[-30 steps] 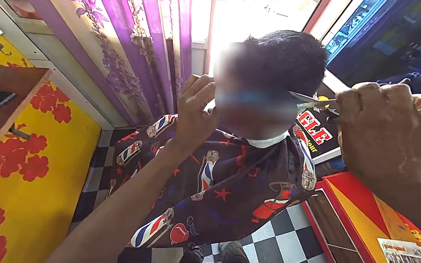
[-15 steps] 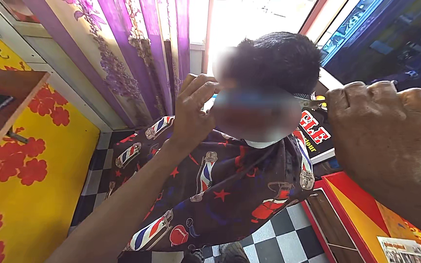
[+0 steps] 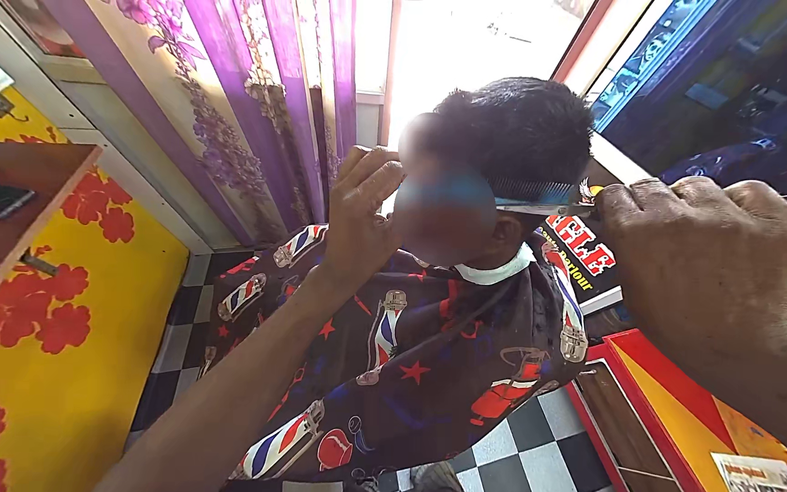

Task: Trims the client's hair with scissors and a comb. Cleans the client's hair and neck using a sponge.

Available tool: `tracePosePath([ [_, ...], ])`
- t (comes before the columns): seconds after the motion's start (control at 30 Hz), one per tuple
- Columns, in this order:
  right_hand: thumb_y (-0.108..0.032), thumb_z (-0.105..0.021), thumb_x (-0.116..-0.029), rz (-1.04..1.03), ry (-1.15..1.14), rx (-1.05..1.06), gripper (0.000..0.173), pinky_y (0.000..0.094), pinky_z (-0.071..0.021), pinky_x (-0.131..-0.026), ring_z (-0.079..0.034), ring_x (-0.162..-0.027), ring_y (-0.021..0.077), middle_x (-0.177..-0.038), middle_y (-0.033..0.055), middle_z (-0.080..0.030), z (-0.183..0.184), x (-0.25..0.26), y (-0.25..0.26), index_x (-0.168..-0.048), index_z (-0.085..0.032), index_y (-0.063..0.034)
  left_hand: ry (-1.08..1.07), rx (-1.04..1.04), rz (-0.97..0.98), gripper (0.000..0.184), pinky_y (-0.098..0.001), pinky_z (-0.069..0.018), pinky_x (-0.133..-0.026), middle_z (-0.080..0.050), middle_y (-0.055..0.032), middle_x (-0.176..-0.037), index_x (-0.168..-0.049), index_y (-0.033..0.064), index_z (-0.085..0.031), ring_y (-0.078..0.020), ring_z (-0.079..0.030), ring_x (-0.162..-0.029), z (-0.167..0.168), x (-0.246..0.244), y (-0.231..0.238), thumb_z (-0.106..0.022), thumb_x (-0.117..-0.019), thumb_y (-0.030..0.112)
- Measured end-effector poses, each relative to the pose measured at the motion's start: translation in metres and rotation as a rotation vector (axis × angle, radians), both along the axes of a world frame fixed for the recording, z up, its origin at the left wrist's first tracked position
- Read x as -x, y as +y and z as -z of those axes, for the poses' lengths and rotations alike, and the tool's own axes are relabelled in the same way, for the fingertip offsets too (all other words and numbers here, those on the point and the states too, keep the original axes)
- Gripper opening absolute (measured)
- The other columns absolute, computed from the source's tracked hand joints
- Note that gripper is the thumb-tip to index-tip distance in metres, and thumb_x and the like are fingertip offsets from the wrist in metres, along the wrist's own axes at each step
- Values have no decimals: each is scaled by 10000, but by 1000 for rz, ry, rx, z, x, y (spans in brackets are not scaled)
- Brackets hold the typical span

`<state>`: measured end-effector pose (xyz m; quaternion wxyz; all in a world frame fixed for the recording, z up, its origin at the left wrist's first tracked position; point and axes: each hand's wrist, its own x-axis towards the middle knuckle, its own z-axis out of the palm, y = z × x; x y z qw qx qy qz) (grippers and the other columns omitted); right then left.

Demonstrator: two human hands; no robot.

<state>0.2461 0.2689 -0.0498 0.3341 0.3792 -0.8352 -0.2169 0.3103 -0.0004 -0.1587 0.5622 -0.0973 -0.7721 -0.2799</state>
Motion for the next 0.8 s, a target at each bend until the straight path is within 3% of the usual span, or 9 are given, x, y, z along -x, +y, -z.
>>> tracePosePath([
  [0.13, 84, -600, -943, 56, 35, 27, 238, 549, -478, -754, -622, -1011, 456, -1145, 260, -602, 0, 2, -2, -1178, -569, 63, -3, -5, -2, 235, -329, -458, -921, -729, -89, -1110, -1117, 73, -782, -187, -612, -1043, -1, -1, 0, -792, -901, 165],
  [0.27, 121, -587, -923, -7, 21, 24, 132, 516, -474, -633, -648, -839, 440, -946, 260, -624, 0, -1, -4, -1050, -588, 87, 7, -4, -5, 232, -329, -458, -929, -731, -86, -1117, -1112, 75, -785, -186, -613, -1051, -3, -1, 0, -794, -899, 166],
  [0.33, 130, -602, -904, -16, -5, 18, 106, 513, -473, -646, -655, -769, 415, -874, 237, -647, -1, -2, -3, -988, -612, 65, 10, -3, -1, 231, -336, -449, -924, -730, -85, -1112, -1112, 73, -785, -188, -608, -1046, -3, -1, 0, -795, -897, 159],
  [0.43, 125, -614, -908, -13, 2, 46, 173, 547, -501, -696, -674, -869, 444, -992, 255, -669, -3, -1, -2, -1071, -627, 69, 7, 0, -4, 238, -330, -445, -928, -730, -83, -1120, -1120, 69, -783, -183, -607, -1050, -6, -2, 0, -792, -900, 161],
  [0.5, 103, -616, -923, 36, 32, 42, 223, 534, -488, -706, -637, -984, 457, -1098, 265, -616, -2, -1, -5, -1141, -575, 77, 10, 2, -5, 234, -324, -447, -921, -731, -89, -1122, -1115, 62, -782, -183, -608, -1045, -8, -3, 0, -787, -903, 162],
  [0.57, 115, -603, -917, 19, 31, 42, 218, 526, -481, -678, -642, -942, 457, -1057, 272, -626, -2, -2, -7, -1134, -593, 92, 10, 5, -5, 231, -322, -448, -921, -731, -90, -1129, -1115, 64, -782, -181, -610, -1045, -8, -2, 0, -786, -905, 160],
  [0.63, 132, -594, -902, -12, 14, 24, 139, 514, -469, -648, -652, -807, 424, -920, 252, -642, -3, -3, -6, -1032, -607, 86, 17, 6, -2, 233, -317, -446, -908, -729, -88, -1127, -1111, 65, -784, -179, -605, -1037, -9, -1, -1, -794, -898, 157],
  [0.7, 133, -603, -897, -26, -10, 22, 112, 518, -470, -673, -658, -768, 403, -866, 229, -654, -4, -3, -4, -978, -618, 57, 23, 8, 0, 237, -320, -450, -908, -729, -86, -1120, -1114, 66, -784, -181, -606, -1038, -9, -1, -2, -795, -899, 166],
  [0.8, 140, -613, -888, -22, -20, 57, 196, 557, -493, -709, -669, -891, 447, -997, 255, -665, -4, -1, -3, -1068, -626, 64, 30, 12, 9, 240, -333, -460, -934, -728, -95, -1116, -1116, 55, -780, -191, -615, -1057, -11, -2, -2, -790, -905, 169],
])
